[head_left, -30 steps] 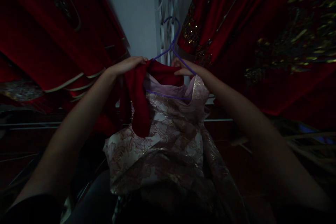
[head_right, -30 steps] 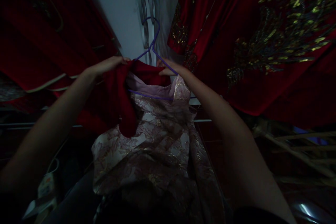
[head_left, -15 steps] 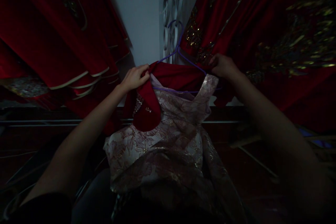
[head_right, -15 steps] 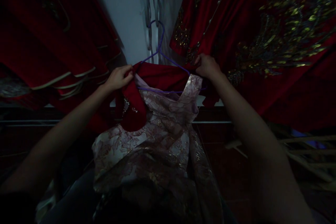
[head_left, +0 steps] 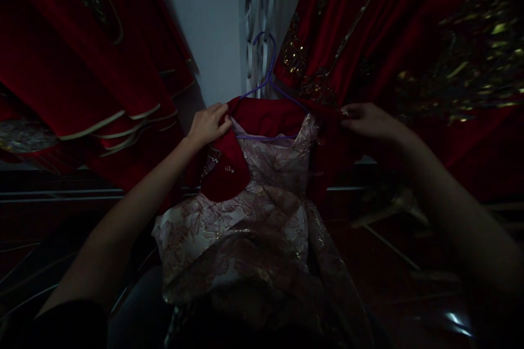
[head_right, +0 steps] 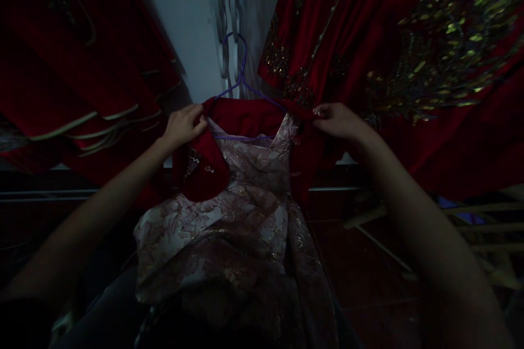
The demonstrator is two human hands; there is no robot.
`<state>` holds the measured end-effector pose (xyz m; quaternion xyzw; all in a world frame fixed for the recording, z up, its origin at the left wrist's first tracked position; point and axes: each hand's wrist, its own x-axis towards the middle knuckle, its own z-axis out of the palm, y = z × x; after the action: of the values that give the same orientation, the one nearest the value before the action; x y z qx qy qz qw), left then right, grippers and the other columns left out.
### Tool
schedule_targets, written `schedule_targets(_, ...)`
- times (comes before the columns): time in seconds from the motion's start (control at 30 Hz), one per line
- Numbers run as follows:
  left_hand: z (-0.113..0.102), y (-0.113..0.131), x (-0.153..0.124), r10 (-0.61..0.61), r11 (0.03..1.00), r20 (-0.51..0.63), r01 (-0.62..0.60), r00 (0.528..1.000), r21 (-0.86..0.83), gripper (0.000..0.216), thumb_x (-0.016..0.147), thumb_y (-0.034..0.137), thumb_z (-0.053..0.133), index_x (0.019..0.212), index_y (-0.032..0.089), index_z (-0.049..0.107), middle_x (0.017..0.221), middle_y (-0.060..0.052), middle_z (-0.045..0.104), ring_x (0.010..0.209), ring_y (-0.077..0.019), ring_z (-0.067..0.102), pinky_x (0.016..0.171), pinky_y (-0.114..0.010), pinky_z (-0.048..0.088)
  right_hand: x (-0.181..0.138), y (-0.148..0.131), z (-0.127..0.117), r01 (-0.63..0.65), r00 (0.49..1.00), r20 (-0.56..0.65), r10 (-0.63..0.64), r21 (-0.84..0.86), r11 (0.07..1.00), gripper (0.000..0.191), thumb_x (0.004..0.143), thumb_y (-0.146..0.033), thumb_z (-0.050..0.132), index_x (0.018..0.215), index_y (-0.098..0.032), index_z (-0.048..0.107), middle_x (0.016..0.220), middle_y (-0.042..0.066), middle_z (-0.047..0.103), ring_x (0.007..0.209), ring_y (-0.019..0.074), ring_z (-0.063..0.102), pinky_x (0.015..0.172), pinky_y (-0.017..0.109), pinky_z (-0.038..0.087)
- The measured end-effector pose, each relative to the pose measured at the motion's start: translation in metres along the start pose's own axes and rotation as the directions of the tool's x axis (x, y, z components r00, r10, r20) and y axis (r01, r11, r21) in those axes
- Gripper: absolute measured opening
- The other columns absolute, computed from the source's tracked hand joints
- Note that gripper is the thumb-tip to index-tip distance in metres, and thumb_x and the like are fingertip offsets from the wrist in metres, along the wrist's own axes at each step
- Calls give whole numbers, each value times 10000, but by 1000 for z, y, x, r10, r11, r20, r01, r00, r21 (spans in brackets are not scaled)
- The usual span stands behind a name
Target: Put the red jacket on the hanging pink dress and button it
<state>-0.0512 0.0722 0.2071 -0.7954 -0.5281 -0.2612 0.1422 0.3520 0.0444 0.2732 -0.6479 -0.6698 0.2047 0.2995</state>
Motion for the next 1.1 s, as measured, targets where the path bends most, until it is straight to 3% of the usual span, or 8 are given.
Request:
schedule_targets(0.1, 3, 1, -4, 17, 998, -39, -19, 999, -56, 211, 874, 284, 402, 947, 185, 574, 961, -87, 611, 910, -224, 575, 799, -332, 433, -11, 1, 17, 44, 988, 140, -70, 183, 982, 206, 703, -113, 567, 875, -193, 650, 642, 10, 645, 527, 158, 566, 554, 307, 476)
schedule_targets(0.17, 2, 3, -6, 3, 996, -122, -15, 992, -90, 194, 867, 304, 432, 919, 188, 579, 1036, -101, 601, 994, -247, 553, 859, -372, 428, -12, 5, 29, 191, 979, 38, -201, 188, 963, 218, 703, -157, 588, 912, -194, 642, 650, -3, 632, 534, 142, 559, 553, 285, 477)
schedule_targets(0.27, -2, 9, -10, -53, 993, -270, 22, 961, -119, 175, 844, 336, 497, 884, 190, 586, 1149, -124, 567, 1106, -288, 502, 928, -440, 396, -8, 8, 45, 405, 904, -178, -389, 61, 912, 339, 691, -189, 610, 1030, -192, 627, 744, -7, 631, 612, 128, 566, 605, 263, 474)
schedule_targets(0.47, -9, 25, -14, -80, 946, -182, 17, 980, -325, 124, 795, 273, 539, 879, 183, 553, 774, -22, 593, 761, -173, 562, 766, -314, 441, 7, -10, 85, 532, 794, -328, -512, -33, 846, 178, 738, -253, 632, 900, -183, 650, 803, 14, 623, 745, 142, 567, 702, 271, 455)
schedule_targets(0.6, 7, 39, -12, -23, 898, -91, -20, 996, -439, 168, 703, 193, 581, 867, 174, 545, 748, 9, 578, 670, -130, 529, 711, -269, 440, 6, -36, 134, 510, 831, -368, -417, 204, 836, 125, 767, -274, 621, 842, -176, 603, 790, 10, 615, 735, 126, 556, 690, 255, 453)
schedule_targets(0.77, 45, 65, -12, 74, 719, 73, -3, 995, -695, 242, 667, 121, 546, 906, 161, 557, 873, -26, 634, 797, -151, 584, 791, -274, 468, -22, -72, 195, 579, 815, -253, -521, 373, 725, 61, 777, -172, 547, 751, -192, 597, 775, 1, 596, 732, 125, 551, 713, 260, 454)
schedule_targets(0.87, 58, 75, -21, 24, 629, 31, 9, 999, -777, 293, 685, 125, 571, 972, 162, 523, 953, -44, 620, 869, -159, 591, 812, -279, 472, -33, -75, 205, 540, 839, -260, -477, 506, 673, 34, 809, -207, 541, 818, -202, 574, 791, -4, 595, 710, 115, 556, 702, 253, 463)
schedule_targets(1.1, 68, 83, -47, -138, 497, -105, -23, 985, -867, 296, 782, 152, 551, 1061, 197, 462, 956, -33, 582, 864, -125, 586, 803, -258, 483, -48, -48, 209, 363, 916, -174, -361, 741, 565, 379, 724, -327, 695, 1030, -253, 482, 1014, 17, 575, 861, 121, 594, 756, 250, 523)
